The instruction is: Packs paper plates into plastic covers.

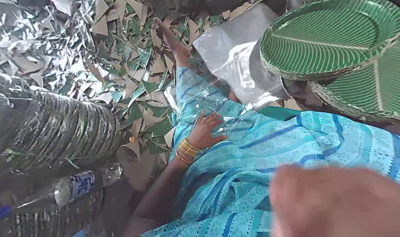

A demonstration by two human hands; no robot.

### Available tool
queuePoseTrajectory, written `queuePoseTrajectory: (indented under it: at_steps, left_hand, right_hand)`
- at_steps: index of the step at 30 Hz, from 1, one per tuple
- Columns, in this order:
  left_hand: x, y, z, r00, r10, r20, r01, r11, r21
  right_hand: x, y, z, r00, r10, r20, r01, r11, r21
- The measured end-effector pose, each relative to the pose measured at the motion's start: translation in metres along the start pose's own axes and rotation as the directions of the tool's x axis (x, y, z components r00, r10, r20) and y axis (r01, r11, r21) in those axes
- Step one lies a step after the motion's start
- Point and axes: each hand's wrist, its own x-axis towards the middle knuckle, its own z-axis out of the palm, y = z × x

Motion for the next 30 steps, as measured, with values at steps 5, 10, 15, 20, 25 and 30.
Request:
queuePoseTrajectory:
  at_steps: [5, 10, 15, 20, 25, 30]
  left_hand:
    - [0.003, 0.003, 0.0, 0.999, 0.044, 0.006, -0.044, 0.998, -0.042]
    - [-0.002, -0.008, 0.005, 0.99, 0.123, -0.061, -0.128, 0.988, -0.081]
    - [-0.003, -0.019, -0.001, 0.976, 0.181, -0.12, -0.199, 0.966, -0.166]
    - [-0.009, -0.032, -0.019, 0.977, 0.2, -0.079, -0.211, 0.963, -0.167]
    - [-0.009, -0.037, -0.046, 0.972, 0.209, -0.11, -0.222, 0.967, -0.126]
    - [-0.023, -0.022, -0.088, 0.954, 0.148, -0.261, -0.188, 0.973, -0.134]
  right_hand:
    - [-0.014, 0.15, -0.054, 0.963, 0.207, -0.174, -0.255, 0.483, -0.838]
    - [-0.029, 0.197, -0.047, 0.949, 0.312, -0.049, -0.186, 0.425, -0.886]
    - [-0.026, 0.192, -0.047, 0.982, 0.178, -0.057, -0.125, 0.401, -0.908]
    - [-0.03, 0.182, -0.042, 0.985, 0.165, -0.047, -0.112, 0.414, -0.903]
    - [-0.028, 0.177, -0.034, 0.968, 0.25, -0.02, -0.145, 0.493, -0.858]
    - [-0.025, 0.175, -0.027, 0.958, 0.271, -0.089, -0.234, 0.564, -0.792]
